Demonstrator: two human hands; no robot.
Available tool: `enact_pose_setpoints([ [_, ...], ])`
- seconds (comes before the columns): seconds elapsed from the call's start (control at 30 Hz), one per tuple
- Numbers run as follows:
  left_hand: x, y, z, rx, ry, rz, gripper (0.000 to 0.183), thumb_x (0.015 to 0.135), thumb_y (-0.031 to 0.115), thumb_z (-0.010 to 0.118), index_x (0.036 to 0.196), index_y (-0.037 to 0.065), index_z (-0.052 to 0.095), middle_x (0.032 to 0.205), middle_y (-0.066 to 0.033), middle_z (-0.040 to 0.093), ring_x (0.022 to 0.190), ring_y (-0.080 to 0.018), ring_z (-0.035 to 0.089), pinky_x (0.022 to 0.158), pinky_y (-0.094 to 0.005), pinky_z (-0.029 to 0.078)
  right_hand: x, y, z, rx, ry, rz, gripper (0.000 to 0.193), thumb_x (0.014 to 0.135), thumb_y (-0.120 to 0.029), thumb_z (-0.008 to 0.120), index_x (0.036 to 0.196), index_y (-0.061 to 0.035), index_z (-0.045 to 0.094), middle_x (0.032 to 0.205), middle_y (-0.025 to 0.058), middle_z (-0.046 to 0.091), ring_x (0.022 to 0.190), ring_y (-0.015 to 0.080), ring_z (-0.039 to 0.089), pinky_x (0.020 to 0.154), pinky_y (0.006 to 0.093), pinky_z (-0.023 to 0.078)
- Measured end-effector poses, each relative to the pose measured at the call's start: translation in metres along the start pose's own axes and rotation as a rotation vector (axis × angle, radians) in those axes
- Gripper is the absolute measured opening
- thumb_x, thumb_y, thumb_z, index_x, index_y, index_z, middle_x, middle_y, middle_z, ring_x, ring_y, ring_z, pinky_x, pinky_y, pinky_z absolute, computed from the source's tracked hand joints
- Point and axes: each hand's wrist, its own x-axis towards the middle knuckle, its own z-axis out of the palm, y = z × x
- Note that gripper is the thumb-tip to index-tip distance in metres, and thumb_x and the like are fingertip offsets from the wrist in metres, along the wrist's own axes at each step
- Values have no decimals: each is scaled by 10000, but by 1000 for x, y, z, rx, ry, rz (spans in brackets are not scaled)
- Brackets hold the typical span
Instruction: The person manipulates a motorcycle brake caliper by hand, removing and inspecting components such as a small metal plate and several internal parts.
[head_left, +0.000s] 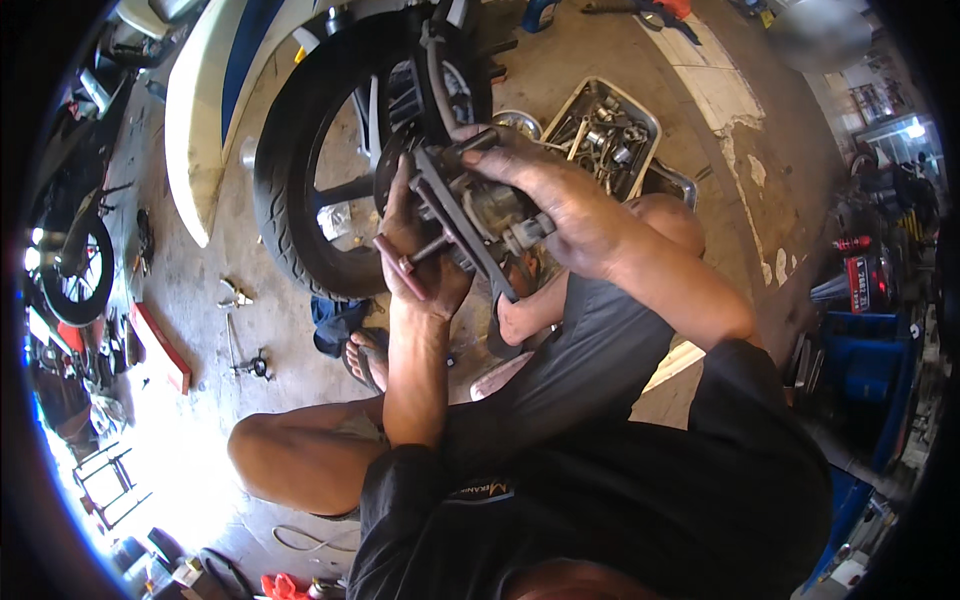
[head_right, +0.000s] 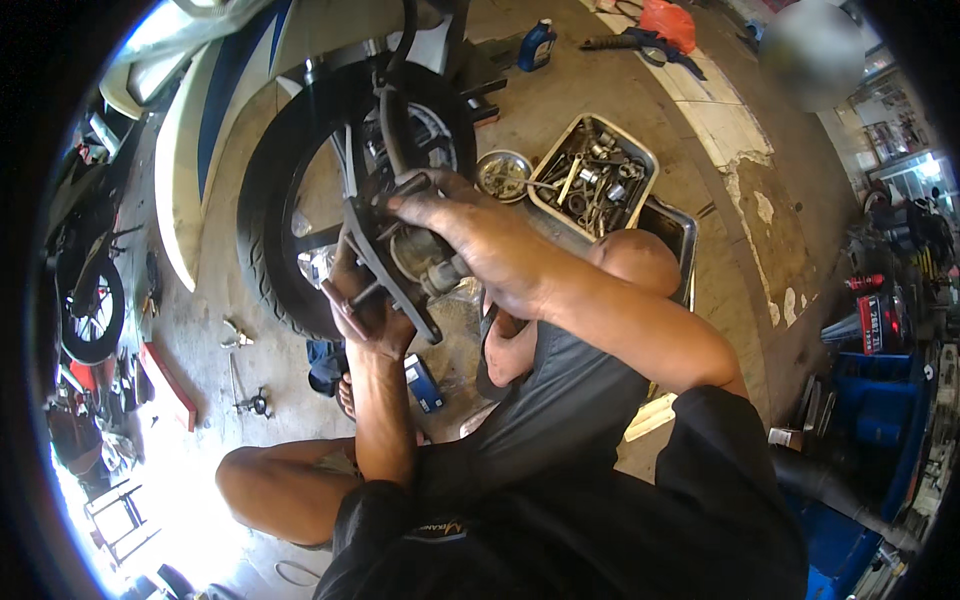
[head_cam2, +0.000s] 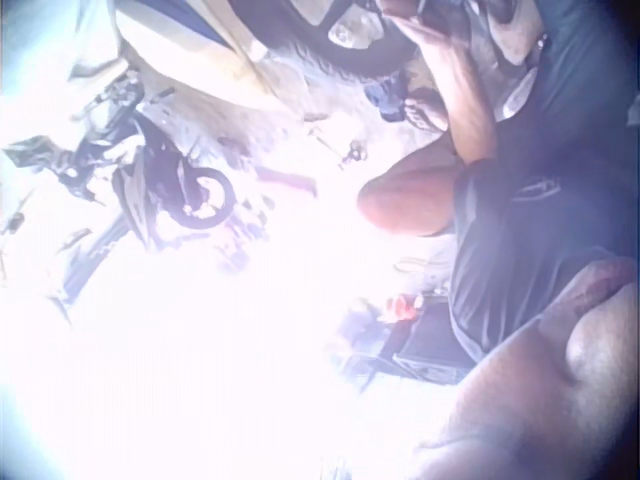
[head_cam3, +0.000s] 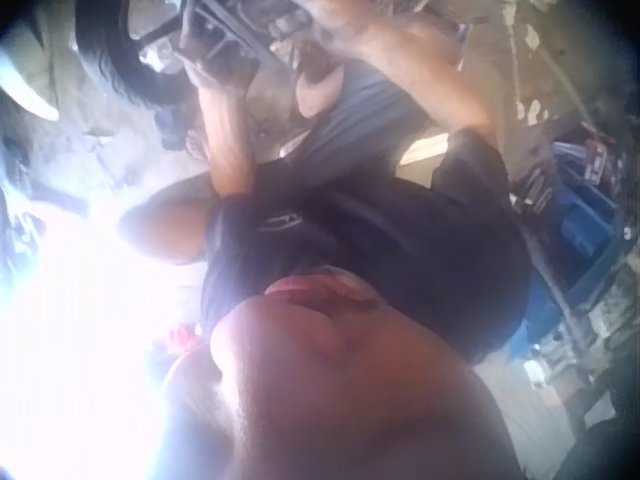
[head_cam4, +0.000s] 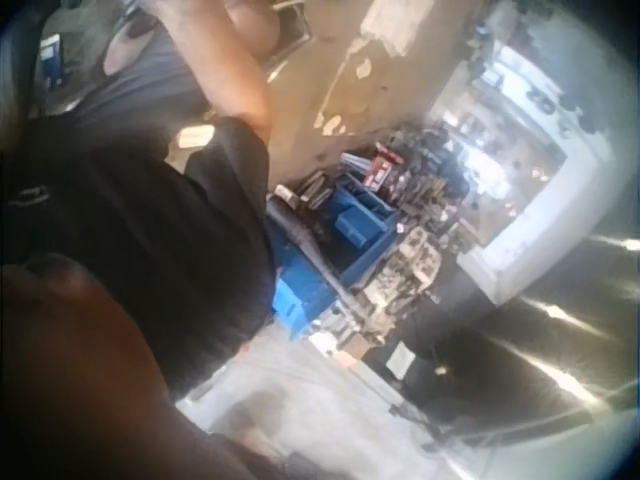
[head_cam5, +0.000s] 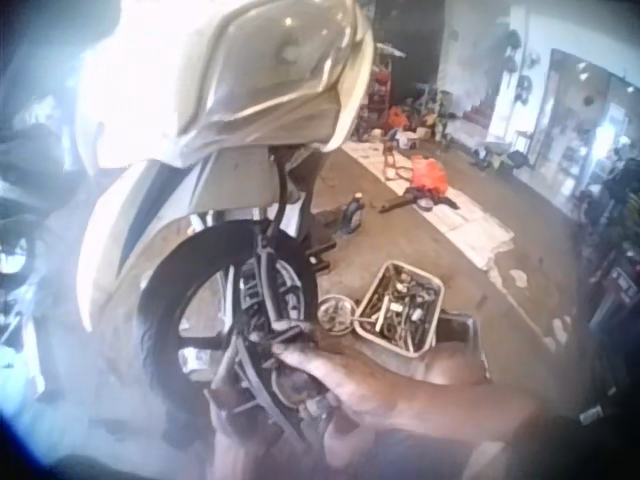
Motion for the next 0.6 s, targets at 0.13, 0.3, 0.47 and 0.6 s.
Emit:
enact_pose_setpoints([
  [0.13, 1, 9, -15, 35, 150, -12, 384, 1017, 363, 427, 1181, 54, 587, 1079, -96, 660, 991, -214, 645, 925, -374, 510, 1, 4, -3, -15, 54, 99, 267, 968, -229, 540, 1205, -112, 580, 1086, -4, 639, 885, 70, 616, 660, 227, 486],
  [0.3, -10, 34, -17, 467, 252, 196, 475, 1026, 471, 360, 1043, 42, 563, 924, -62, 611, 827, -177, 592, 758, -310, 502, 8, 5, -12, 120, 53, 142, 292, 969, -201, 534, 1218, -60, 588, 1124, 23, 637, 974, 74, 610, 786, 247, 501],
  [0.47, -36, 77, 9, 1452, -10, 4, 419, 930, 373, 618, 1076, -8, 527, 899, -66, 588, 786, -135, 556, 708, -282, 460, 15, 4, -15, 78, -38, 55, 292, 983, -172, 505, 1221, -18, 571, 1121, 39, 631, 1037, 79, 583, 909, 253, 475],
  [0.6, -43, 90, 15, 1321, -14, -204, 464, 912, 381, 647, 1088, -24, 505, 851, -66, 575, 730, -125, 554, 657, -250, 456, 14, 5, -14, 81, -17, 88, 311, 987, -186, 493, 1239, -14, 556, 1138, 50, 619, 1039, 90, 584, 912, 260, 478],
])
